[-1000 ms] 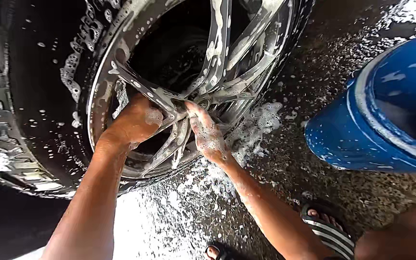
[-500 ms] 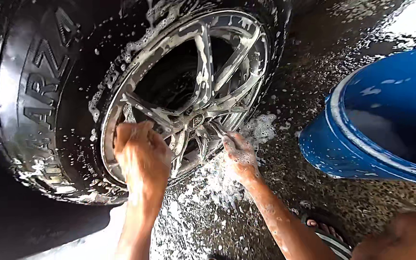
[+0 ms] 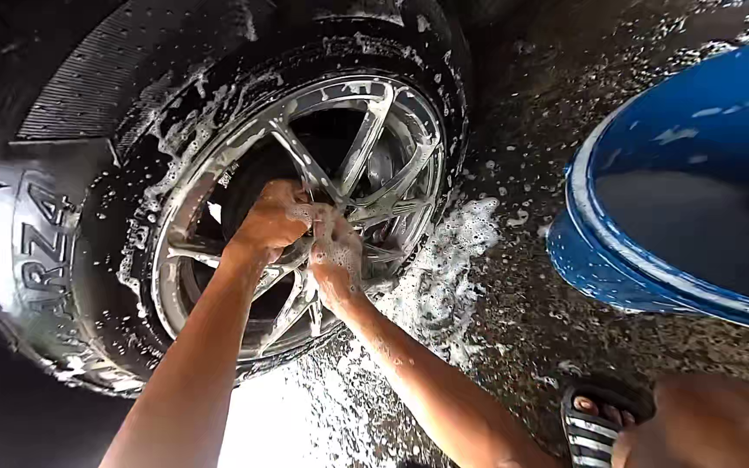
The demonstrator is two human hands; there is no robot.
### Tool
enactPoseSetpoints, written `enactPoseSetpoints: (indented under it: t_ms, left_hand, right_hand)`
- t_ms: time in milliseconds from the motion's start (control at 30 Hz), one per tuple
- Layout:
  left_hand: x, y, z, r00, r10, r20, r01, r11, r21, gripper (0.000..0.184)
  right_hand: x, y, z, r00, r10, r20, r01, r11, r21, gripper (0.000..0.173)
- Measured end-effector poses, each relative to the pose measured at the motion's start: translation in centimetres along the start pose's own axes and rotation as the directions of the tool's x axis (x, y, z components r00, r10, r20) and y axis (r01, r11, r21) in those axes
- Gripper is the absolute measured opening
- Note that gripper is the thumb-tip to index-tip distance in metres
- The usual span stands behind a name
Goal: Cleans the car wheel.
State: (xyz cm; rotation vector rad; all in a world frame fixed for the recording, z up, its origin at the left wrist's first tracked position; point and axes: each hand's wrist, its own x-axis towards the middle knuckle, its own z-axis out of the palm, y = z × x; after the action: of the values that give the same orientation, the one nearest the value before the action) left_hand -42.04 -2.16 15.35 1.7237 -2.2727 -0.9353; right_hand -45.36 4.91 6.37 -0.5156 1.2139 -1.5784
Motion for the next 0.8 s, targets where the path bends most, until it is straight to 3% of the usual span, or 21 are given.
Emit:
enactPoseSetpoints:
  t_ms: [67, 133, 200, 267, 400, 467, 600, 733, 800]
  left_hand:
    - [0.4, 0.1, -0.3, 1.000, -0.011, 0.016, 0.010, 0.997, 0.077, 0.008]
    - [0.6, 0.4, -0.8, 1.000, 0.009, 0.009, -0.010, 0.982, 0.189, 0.007]
    - [0.7, 0.4, -0.9, 0.992, 0.122, -0.016, -0.111, 0.943, 0.315, 0.007]
    - [0.8, 0.3, -0.6, 0.979, 0.198, -0.051, -0.161, 0.898, 0.410, 0.007]
    - [0.9, -0.1, 0.6, 0.970, 0.179, -0.164, -0.069, 0.849, 0.523, 0.017]
    - [0.6, -0.1, 1.6, 0.953, 0.198, -0.231, -0.032, 0.821, 0.569, 0.020]
    - [-0.1, -0.4, 1.9, 0.949, 0.215, -0.229, -0.063, 0.845, 0.531, 0.019]
    - [0.3, -0.3, -0.8, 0.993, 0.071, -0.097, -0.044, 0.965, 0.258, 0.029]
    - [0.9, 0.4, -2.2, 0.998, 0.064, 0.008, -0.063, 0.932, 0.358, 0.024]
  right_hand:
    - [0.3, 0.0, 0.1, 0.996, 0.035, 0.083, -0.034, 0.999, -0.019, 0.038]
    - [0.3, -0.9, -0.3, 0.989, -0.058, 0.132, 0.083, 0.978, -0.189, 0.035]
    - [0.5, -1.2, -0.8, 0.975, -0.165, 0.147, 0.198, 0.948, -0.249, 0.030]
    - [1.1, -0.1, -1.7, 0.974, -0.184, 0.132, 0.203, 0.969, -0.142, 0.030]
    - [0.8, 3.1, -2.4, 0.961, -0.275, -0.008, 0.275, 0.961, -0.027, 0.027]
    - [0.6, 4.1, -2.0, 0.965, -0.252, -0.065, 0.253, 0.968, -0.002, 0.029]
    - [1.7, 4.4, -1.2, 0.977, -0.178, -0.113, 0.183, 0.982, 0.036, 0.031]
    - [2.7, 3.8, -0.1, 0.988, -0.128, -0.087, 0.131, 0.991, 0.027, 0.027]
    - [2.9, 3.1, -0.1, 0.996, -0.083, -0.029, 0.083, 0.997, 0.002, 0.028]
